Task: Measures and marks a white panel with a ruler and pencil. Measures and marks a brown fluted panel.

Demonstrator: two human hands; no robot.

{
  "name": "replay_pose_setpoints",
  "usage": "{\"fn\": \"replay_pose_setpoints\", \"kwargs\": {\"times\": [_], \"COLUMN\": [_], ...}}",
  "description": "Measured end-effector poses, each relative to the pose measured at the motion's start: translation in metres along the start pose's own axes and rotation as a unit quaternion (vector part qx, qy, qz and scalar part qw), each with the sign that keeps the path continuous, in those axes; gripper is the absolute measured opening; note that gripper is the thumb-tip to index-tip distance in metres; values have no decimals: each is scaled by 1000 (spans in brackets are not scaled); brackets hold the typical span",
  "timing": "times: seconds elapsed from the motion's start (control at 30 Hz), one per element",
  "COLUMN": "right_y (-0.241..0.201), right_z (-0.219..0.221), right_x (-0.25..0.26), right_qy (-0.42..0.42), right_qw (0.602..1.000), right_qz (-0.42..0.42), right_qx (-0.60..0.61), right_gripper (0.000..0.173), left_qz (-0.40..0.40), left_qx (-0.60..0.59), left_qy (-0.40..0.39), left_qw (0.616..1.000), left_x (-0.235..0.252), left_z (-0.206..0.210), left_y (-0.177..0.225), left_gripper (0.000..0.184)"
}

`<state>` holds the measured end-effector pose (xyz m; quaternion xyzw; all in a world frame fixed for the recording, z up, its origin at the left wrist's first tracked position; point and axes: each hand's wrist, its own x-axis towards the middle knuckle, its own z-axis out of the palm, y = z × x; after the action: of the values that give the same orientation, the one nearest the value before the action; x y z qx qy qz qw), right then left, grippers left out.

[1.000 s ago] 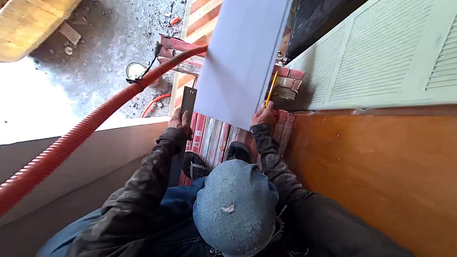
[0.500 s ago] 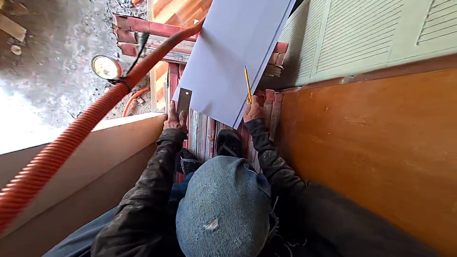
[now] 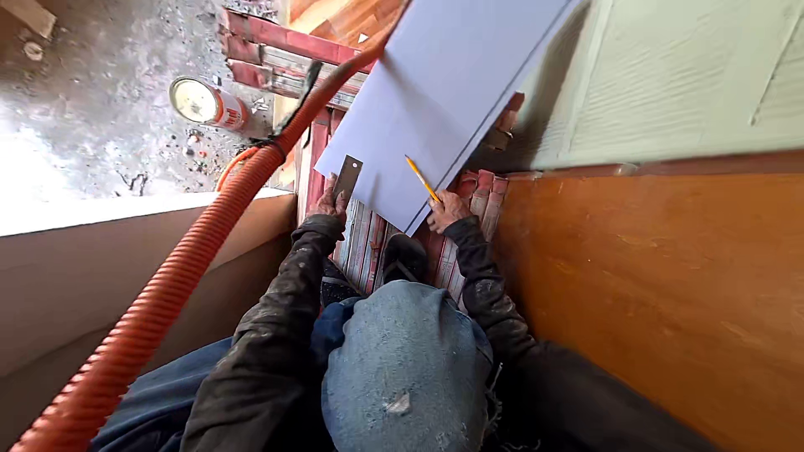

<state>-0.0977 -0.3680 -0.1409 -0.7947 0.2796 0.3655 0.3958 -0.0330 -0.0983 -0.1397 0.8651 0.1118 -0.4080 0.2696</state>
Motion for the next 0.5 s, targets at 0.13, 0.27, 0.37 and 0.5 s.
{"fn": "replay_pose_setpoints", "kwargs": {"times": [0.13, 0.27, 0.37, 0.5], "right_y": [-34, -90, -112, -111], "right_z": [-23, -23, 3, 23], "right_x": [-11, 21, 70, 100], "right_qy": [119, 152, 83, 51], "right_qw": [984, 931, 906, 926], "right_qz": [-120, -328, -413, -374], "right_qx": [-60, -56, -33, -23], "right_gripper": [40, 50, 43, 43], "left_qz": [3, 49, 101, 58], "left_qx": [17, -25, -87, -85], "left_qy": [-1, -1, 34, 26], "left_qw": [1000, 998, 991, 994], "left_x": [3, 8, 21, 15], "left_z": [-1, -5, -9, -33], "left_y": [0, -10, -29, -21], "left_gripper": [61, 58, 50, 57]}}
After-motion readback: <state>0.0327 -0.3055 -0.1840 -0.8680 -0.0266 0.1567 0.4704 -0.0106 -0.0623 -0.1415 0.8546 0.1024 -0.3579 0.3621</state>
